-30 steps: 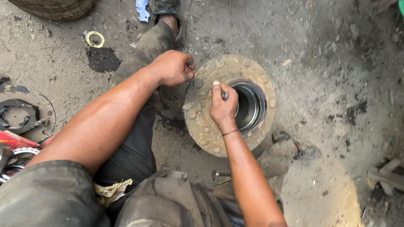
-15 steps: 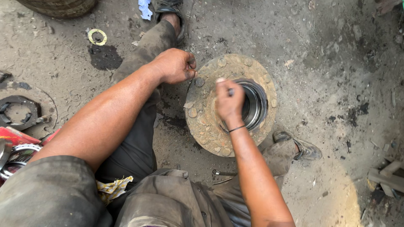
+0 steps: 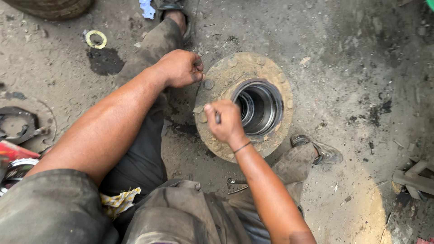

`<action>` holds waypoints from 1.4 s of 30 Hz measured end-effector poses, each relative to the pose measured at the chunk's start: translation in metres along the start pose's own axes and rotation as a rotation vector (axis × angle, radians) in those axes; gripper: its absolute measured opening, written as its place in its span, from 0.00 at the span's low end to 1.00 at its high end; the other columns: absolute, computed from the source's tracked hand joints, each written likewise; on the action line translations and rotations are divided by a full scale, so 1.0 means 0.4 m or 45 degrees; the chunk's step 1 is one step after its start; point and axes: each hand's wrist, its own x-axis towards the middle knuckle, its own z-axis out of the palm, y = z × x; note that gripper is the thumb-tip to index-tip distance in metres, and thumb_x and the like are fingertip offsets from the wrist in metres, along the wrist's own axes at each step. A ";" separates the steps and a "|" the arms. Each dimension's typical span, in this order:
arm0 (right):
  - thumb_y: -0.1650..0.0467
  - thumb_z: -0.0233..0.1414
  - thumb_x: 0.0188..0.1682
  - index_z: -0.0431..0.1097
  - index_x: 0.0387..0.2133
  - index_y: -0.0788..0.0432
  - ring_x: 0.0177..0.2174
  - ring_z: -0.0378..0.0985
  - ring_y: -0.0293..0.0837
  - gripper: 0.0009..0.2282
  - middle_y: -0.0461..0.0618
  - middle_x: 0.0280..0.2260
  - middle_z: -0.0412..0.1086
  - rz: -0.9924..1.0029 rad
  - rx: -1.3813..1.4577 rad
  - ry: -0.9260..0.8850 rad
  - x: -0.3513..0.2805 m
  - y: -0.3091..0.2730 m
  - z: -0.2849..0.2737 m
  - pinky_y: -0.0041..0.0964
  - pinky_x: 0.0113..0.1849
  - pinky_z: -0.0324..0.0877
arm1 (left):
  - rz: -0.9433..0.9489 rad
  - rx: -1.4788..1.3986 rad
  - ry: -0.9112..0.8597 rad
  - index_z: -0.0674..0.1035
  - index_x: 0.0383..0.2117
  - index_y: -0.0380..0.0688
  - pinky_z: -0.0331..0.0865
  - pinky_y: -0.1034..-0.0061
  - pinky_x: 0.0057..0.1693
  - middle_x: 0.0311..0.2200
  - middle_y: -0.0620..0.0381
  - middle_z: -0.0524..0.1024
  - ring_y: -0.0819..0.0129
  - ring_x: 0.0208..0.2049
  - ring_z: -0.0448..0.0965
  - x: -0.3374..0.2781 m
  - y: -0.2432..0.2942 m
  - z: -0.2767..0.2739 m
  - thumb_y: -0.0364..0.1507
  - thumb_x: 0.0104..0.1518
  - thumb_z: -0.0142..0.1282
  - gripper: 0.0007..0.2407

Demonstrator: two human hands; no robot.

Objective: The person scrapes grease and debris from the inner surface of a wheel hub using a small metal tool, then wipes the hub with a cloth. The person rotates the hub to access different areas and continues scraping and wiping throughout the clip.

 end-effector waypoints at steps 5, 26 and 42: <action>0.62 0.45 0.57 0.58 0.12 0.52 0.20 0.62 0.42 0.21 0.45 0.15 0.59 0.107 -0.029 0.020 0.066 0.049 -0.035 0.40 0.27 0.63 | -0.034 0.000 -0.018 0.82 0.40 0.47 0.74 0.60 0.50 0.34 0.51 0.83 0.53 0.41 0.83 -0.007 0.001 -0.006 0.40 0.53 0.63 0.14; 0.63 0.50 0.53 0.66 0.30 0.57 0.42 0.76 0.51 0.10 0.57 0.39 0.73 0.258 0.109 0.487 -0.148 -0.068 0.060 0.44 0.45 0.73 | -0.076 0.080 -0.094 0.83 0.42 0.45 0.73 0.60 0.51 0.36 0.49 0.83 0.52 0.42 0.82 -0.009 0.003 -0.012 0.42 0.54 0.63 0.17; 0.66 0.49 0.54 0.73 0.49 0.62 0.47 0.78 0.53 0.15 0.61 0.54 0.67 0.594 0.182 0.451 -0.105 -0.090 0.114 0.43 0.47 0.79 | -0.011 0.046 -0.088 0.83 0.42 0.41 0.75 0.65 0.50 0.35 0.47 0.84 0.55 0.40 0.84 -0.033 0.007 -0.001 0.38 0.54 0.63 0.16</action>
